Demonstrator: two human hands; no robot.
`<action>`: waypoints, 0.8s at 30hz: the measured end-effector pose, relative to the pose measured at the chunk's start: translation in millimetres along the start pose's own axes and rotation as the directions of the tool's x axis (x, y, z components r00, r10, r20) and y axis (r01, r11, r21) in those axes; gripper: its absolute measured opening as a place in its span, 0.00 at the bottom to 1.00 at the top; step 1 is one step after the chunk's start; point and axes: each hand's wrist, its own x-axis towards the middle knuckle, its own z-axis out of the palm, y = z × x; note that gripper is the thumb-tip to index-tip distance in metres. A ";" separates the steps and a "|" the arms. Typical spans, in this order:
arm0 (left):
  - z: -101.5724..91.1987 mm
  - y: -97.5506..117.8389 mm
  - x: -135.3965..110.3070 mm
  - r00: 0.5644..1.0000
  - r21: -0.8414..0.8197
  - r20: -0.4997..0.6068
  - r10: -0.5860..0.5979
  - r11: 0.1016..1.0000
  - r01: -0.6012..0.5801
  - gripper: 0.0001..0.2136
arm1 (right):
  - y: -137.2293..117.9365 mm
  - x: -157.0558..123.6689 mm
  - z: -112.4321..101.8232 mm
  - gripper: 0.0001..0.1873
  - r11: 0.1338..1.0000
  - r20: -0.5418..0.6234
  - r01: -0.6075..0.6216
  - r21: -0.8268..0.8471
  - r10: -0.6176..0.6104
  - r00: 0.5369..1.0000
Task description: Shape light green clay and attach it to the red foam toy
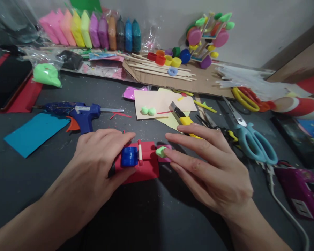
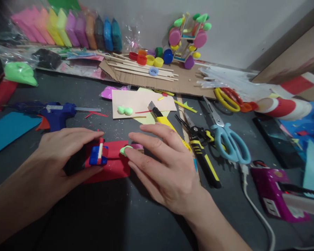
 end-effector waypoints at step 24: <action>2.0 1.0 -0.6 1.000 0.005 0.023 -0.003 1.000 0.003 0.22 | -0.8 2.4 6.0 0.08 0.997 0.003 -0.071 0.016 0.071 0.997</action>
